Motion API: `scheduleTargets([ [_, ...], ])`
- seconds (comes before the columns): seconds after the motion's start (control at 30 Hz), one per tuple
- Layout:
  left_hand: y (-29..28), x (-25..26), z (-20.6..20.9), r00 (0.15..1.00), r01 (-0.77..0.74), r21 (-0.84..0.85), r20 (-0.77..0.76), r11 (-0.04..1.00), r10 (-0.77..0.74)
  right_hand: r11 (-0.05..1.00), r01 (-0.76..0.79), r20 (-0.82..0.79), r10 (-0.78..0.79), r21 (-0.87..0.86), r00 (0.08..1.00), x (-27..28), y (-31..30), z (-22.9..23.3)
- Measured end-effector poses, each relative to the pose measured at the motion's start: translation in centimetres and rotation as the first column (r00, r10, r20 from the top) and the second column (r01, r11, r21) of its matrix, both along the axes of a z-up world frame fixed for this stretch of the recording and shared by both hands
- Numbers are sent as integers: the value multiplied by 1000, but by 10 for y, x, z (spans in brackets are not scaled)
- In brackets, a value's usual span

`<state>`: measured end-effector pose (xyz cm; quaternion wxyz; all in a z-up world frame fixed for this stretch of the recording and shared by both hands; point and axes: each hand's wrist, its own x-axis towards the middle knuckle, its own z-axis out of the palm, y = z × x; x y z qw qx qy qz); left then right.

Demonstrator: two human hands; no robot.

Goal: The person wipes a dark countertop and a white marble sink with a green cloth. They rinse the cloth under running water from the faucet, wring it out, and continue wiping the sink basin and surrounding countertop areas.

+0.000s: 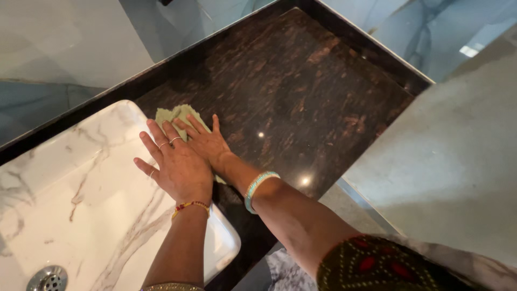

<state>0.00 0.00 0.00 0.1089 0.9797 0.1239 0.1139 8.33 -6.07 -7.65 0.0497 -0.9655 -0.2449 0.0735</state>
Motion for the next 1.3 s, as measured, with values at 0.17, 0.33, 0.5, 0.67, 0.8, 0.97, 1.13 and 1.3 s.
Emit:
scheduleTargets([
  [0.17,-4,-2,22,996,-39,-29,-82,999,37,998,-14,-123,7,-58,992,15,6,44],
  [0.33,-7,-3,30,993,-77,-55,-89,996,72,999,10,-84,-7,32,996,36,15,39],
  [0.5,-6,-4,20,997,-68,-50,-30,996,66,1000,-19,-97,20,10,995,25,7,32],
  [0.67,-2,-3,15,999,-54,-24,4,998,54,992,-104,27,103,69,994,-9,-9,12],
  [0.8,-5,-4,23,998,-57,-34,-28,998,56,909,-234,241,156,345,958,-55,-36,4],
  [0.97,-7,-5,30,993,-76,-40,-98,996,71,987,-132,-79,139,92,987,-122,-65,32],
  [1.13,-6,-6,28,995,-73,-39,-78,997,70,983,-126,-139,144,134,980,-140,-77,56],
  [1.3,-8,-6,30,991,-95,-89,-108,991,85,987,-156,-133,150,-34,980,-117,-66,52],
])
